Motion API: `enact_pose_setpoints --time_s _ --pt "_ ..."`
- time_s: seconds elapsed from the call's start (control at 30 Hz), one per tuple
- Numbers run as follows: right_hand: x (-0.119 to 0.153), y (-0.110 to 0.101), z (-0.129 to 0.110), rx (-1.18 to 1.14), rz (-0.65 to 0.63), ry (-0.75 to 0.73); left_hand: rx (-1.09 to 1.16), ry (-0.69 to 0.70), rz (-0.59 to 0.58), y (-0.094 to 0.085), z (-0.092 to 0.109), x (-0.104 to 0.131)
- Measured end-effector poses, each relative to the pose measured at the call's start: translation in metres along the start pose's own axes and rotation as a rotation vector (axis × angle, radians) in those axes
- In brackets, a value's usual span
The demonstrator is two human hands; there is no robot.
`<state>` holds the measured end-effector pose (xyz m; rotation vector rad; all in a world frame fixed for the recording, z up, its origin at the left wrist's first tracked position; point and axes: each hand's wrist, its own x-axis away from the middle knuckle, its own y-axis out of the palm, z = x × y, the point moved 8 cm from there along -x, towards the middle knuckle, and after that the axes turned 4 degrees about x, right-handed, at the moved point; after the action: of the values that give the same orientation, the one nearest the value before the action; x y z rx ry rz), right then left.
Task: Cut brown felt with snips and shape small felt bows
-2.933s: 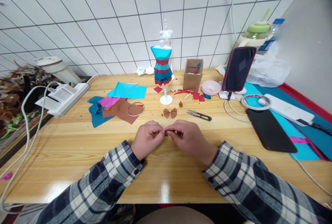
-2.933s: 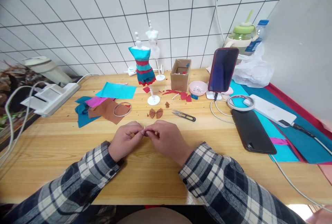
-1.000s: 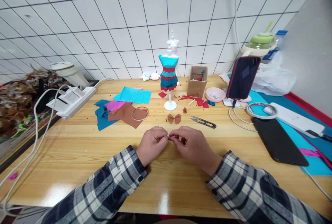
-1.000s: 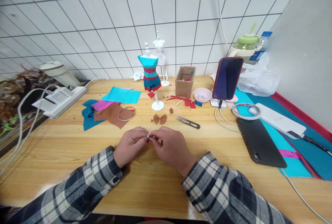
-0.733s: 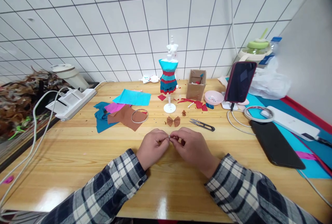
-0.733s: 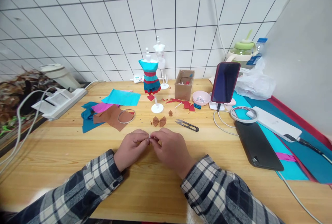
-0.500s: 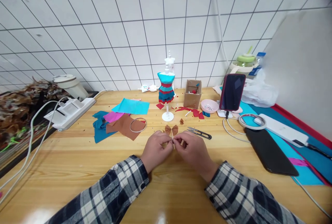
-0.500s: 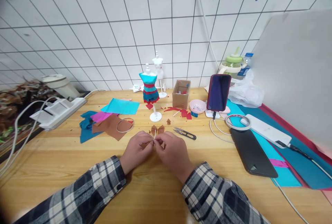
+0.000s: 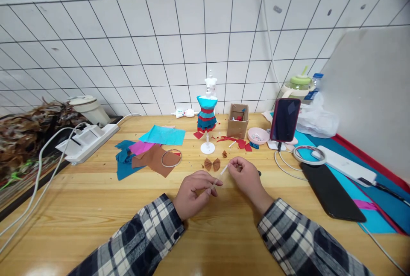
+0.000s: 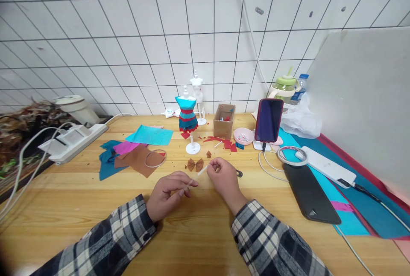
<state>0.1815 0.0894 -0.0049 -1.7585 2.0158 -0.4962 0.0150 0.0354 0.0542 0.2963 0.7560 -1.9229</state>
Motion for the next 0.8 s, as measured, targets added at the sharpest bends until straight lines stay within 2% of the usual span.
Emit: enact_pose_setpoints --time_s 0.17,0.27,0.4,0.5,0.57,0.67,0.8 --pt "-0.003 -0.006 0.007 0.000 0.049 0.007 0.025 -0.023 0.004 -0.001 -0.002 0.001" --pt "-0.005 -0.020 0.003 0.001 0.128 -0.029 -0.005 -0.045 0.008 -0.001 -0.007 0.002" --pt "-0.028 -0.067 -0.018 0.095 0.342 -0.098 -0.041 -0.040 -0.018 0.001 -0.012 0.003" --pt "-0.060 -0.103 -0.046 0.270 0.489 -0.216 -0.060 -0.031 -0.032 0.001 -0.014 0.003" --pt "-0.082 -0.120 -0.058 0.385 0.586 -0.209 -0.075 -0.029 -0.029 -0.001 -0.013 0.003" --pt "-0.111 -0.122 -0.065 0.529 0.608 -0.188 -0.091 -0.031 -0.011 -0.004 -0.012 0.003" --pt "-0.133 -0.102 -0.060 0.670 0.509 -0.190 -0.079 -0.034 0.007 -0.006 -0.014 0.005"
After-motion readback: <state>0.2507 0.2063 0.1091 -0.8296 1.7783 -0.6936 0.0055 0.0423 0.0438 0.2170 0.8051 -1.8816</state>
